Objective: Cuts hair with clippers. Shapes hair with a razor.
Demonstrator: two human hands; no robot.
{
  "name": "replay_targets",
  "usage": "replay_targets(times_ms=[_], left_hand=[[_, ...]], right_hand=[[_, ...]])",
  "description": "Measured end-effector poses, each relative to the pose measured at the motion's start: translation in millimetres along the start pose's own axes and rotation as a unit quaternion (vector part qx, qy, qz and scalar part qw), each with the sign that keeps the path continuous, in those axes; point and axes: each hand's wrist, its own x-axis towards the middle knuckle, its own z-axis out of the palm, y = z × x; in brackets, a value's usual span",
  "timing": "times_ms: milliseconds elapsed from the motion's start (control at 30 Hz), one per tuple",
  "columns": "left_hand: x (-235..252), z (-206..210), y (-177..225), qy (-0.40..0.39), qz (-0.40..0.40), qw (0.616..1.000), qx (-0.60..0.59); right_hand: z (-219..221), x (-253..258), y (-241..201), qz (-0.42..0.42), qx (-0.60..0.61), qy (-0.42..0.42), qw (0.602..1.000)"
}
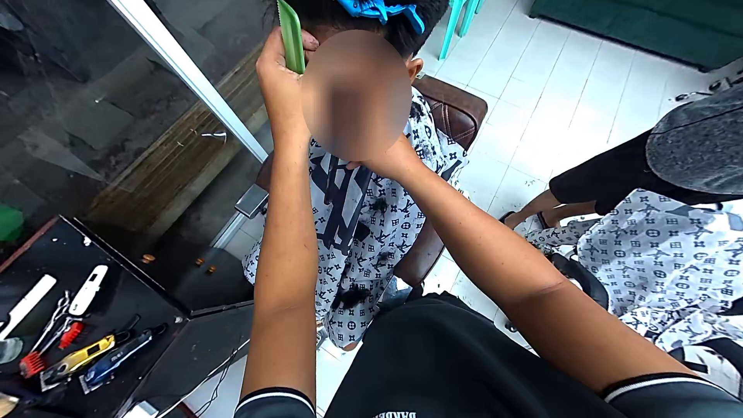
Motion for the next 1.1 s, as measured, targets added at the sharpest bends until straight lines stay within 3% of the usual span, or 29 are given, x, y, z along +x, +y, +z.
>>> replay_targets(times_ms=[1100], left_hand=[[2.3,-0.1,1.1,0.0,-0.007,1.0,0.001]], right_hand=[[-0.6,1.2,3.1,-0.001,0.02,0.018,1.0]])
